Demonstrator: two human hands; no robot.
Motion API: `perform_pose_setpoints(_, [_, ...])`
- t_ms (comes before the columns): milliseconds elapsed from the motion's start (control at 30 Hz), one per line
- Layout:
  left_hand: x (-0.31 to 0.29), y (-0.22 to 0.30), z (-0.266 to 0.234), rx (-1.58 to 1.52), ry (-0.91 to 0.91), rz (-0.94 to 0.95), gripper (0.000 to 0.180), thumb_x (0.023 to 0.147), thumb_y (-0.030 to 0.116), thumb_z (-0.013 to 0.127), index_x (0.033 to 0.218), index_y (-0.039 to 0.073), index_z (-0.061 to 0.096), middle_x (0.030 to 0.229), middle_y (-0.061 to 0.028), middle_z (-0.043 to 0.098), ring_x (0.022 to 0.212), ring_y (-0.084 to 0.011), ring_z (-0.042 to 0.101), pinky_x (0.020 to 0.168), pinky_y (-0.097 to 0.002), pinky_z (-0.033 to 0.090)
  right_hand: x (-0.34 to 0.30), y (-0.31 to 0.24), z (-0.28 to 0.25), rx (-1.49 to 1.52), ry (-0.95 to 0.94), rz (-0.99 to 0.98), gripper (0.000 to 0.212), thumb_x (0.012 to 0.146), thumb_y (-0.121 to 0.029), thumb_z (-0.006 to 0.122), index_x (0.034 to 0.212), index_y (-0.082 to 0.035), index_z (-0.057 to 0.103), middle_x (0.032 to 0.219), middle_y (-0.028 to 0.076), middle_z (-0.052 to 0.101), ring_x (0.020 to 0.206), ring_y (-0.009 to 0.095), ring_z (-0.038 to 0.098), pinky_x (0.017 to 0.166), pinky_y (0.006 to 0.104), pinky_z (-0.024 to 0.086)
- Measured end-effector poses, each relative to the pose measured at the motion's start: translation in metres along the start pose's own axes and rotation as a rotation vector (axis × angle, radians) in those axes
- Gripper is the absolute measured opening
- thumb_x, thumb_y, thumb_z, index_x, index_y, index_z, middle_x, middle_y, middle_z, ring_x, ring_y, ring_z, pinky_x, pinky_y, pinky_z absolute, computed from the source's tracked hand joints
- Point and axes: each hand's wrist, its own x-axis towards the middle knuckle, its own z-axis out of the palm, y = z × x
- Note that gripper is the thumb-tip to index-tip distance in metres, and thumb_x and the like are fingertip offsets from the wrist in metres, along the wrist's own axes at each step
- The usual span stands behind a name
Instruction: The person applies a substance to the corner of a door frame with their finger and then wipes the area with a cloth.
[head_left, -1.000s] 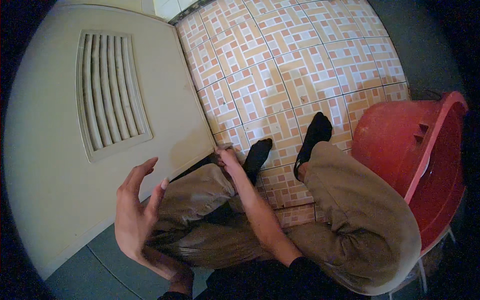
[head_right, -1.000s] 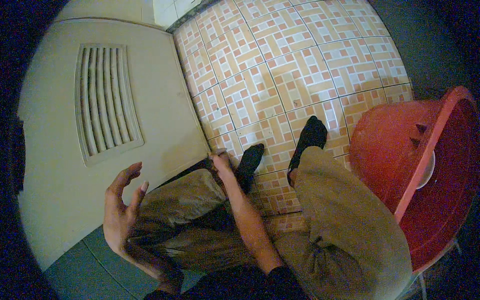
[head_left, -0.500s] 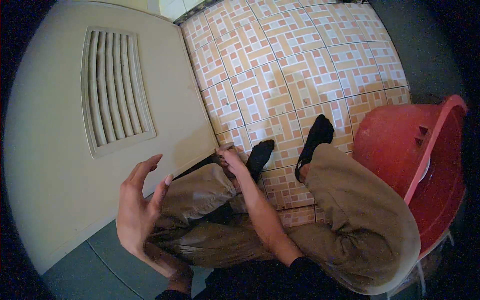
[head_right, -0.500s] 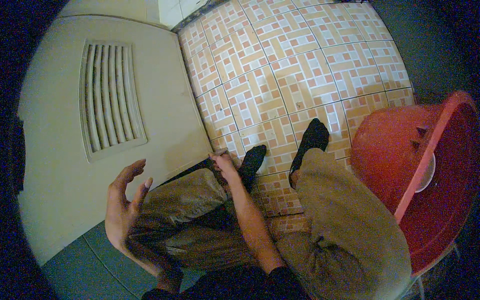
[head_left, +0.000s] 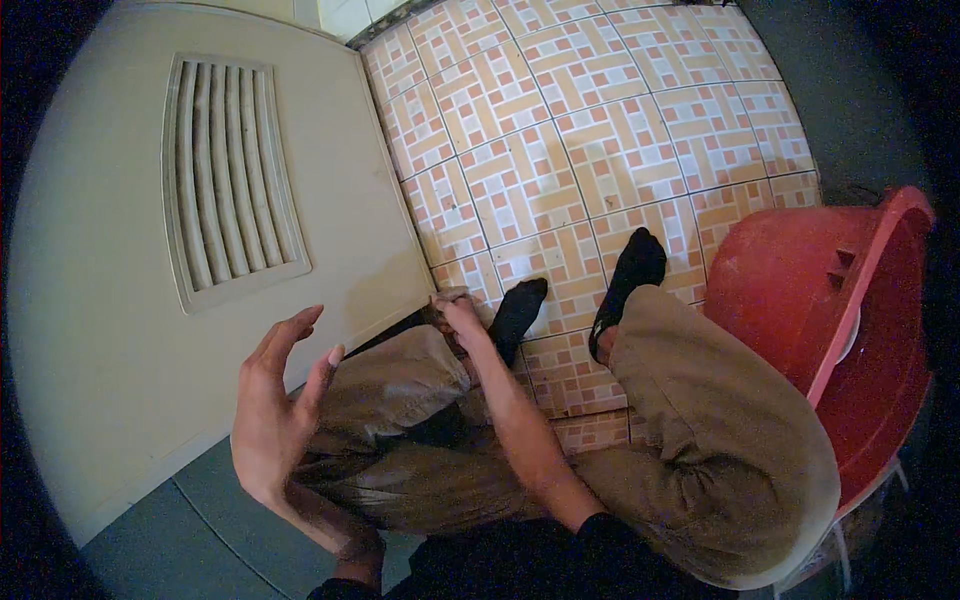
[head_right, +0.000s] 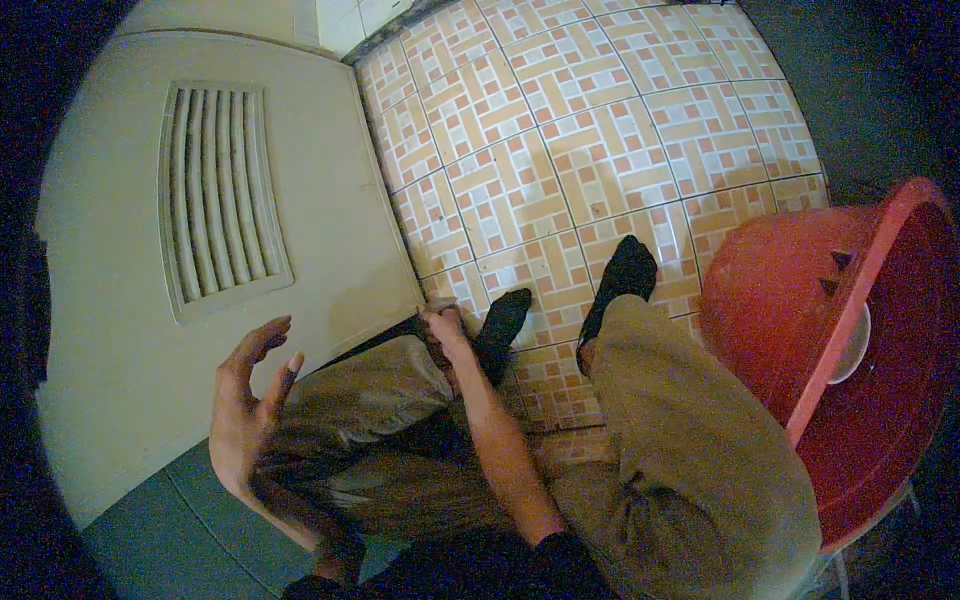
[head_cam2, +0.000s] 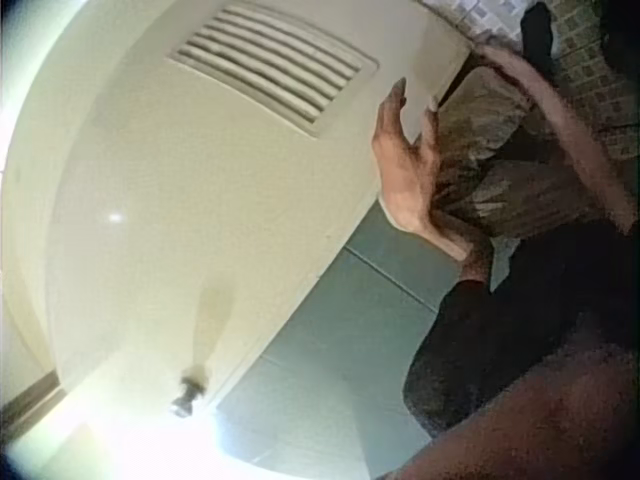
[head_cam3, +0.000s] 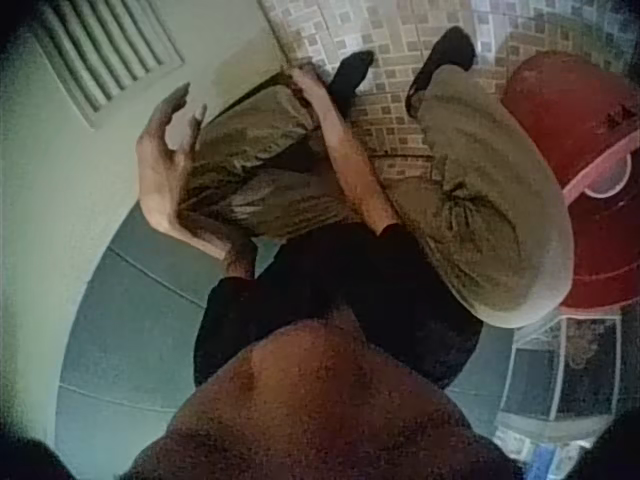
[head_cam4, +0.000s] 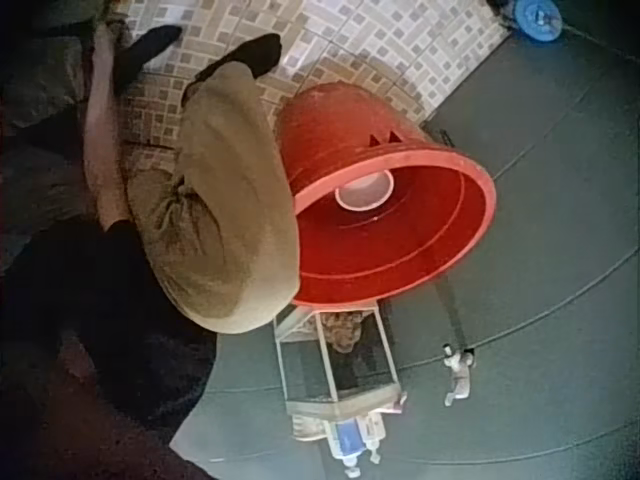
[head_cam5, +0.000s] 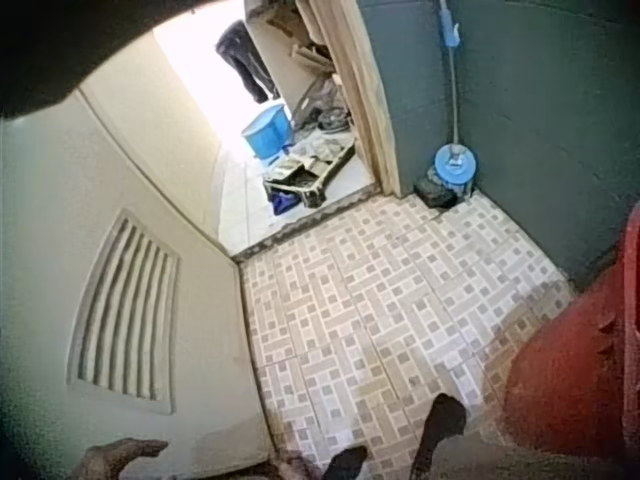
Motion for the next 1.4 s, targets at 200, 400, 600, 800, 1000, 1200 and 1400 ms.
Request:
perform_pose_setpoints(200, [0.000,0.006,0.003,0.007,0.027,0.033,0.042,0.090,0.016,0.073,0.129,0.002,0.063,0.115,-0.0204,0.070,0.110,-0.0343,0.066,0.098,-0.0433,0.049,0.008,-0.002,-0.004,0.054,0.020,0.005,0.024,0.094,-0.030,0.073,0.087,-0.011,0.061,0.067,-0.003,0.051,0.051,0.009,0.043,0.043,0.0273,0.030])
perform_pose_setpoints(400, [0.001,0.004,0.002,0.008,0.009,0.040,0.043,0.090,0.015,0.073,0.130,0.003,0.063,0.117,-0.0189,0.070,0.110,-0.0335,0.066,0.099,-0.0432,0.049,0.010,-0.003,-0.001,-0.116,0.060,-0.134,0.025,0.095,-0.030,0.072,0.085,-0.010,0.061,0.066,-0.003,0.052,0.048,0.010,0.043,0.042,0.0289,0.032])
perform_pose_setpoints(600, [-0.004,-0.001,0.000,0.022,0.022,-0.012,0.042,0.090,0.016,0.073,0.128,0.002,0.064,0.116,-0.0203,0.070,0.110,-0.0343,0.066,0.098,-0.0437,0.050,0.015,0.027,0.008,-0.066,-0.016,-0.100,0.027,0.091,-0.033,0.075,0.088,-0.008,0.066,0.071,0.000,0.058,0.054,0.011,0.050,0.046,0.0310,0.039])
perform_pose_setpoints(800, [0.004,0.011,0.005,-0.032,0.021,0.034,0.043,0.090,0.016,0.074,0.128,0.002,0.064,0.117,-0.0207,0.070,0.111,-0.0334,0.066,0.099,-0.0431,0.050,0.051,0.040,-0.015,-0.202,0.251,-0.264,0.027,0.091,-0.032,0.076,0.090,-0.006,0.069,0.077,0.003,0.065,0.065,0.013,0.058,0.053,0.0326,0.044])
perform_pose_setpoints(1000, [0.004,0.013,0.005,-0.018,0.020,0.023,0.043,0.090,0.016,0.074,0.128,0.002,0.064,0.118,-0.0204,0.070,0.112,-0.0331,0.066,0.099,-0.0427,0.050,0.029,0.015,-0.011,-0.373,0.367,-0.396,0.039,0.087,-0.036,0.078,0.092,0.002,0.070,0.084,0.013,0.071,0.083,0.034,0.067,0.078,0.0439,0.052])
perform_pose_setpoints(1200, [0.000,0.003,0.002,-0.009,0.016,-0.031,0.042,0.090,0.016,0.074,0.129,0.003,0.064,0.118,-0.0203,0.070,0.113,-0.0331,0.066,0.100,-0.0424,0.049,0.005,0.007,0.004,-0.361,0.284,-0.409,0.036,0.084,-0.031,0.079,0.090,0.003,0.069,0.090,0.019,0.070,0.083,0.035,0.067,0.076,0.0455,0.052])
perform_pose_setpoints(1400, [-0.001,0.000,0.005,-0.007,0.030,-0.021,0.043,0.090,0.017,0.074,0.129,0.003,0.064,0.119,-0.0202,0.069,0.113,-0.0329,0.066,0.100,-0.0426,0.048,0.000,0.007,0.003,-0.386,0.282,-0.368,0.043,0.086,-0.036,0.075,0.092,0.005,0.068,0.088,0.023,0.070,0.088,0.038,0.067,0.083,0.0477,0.051])
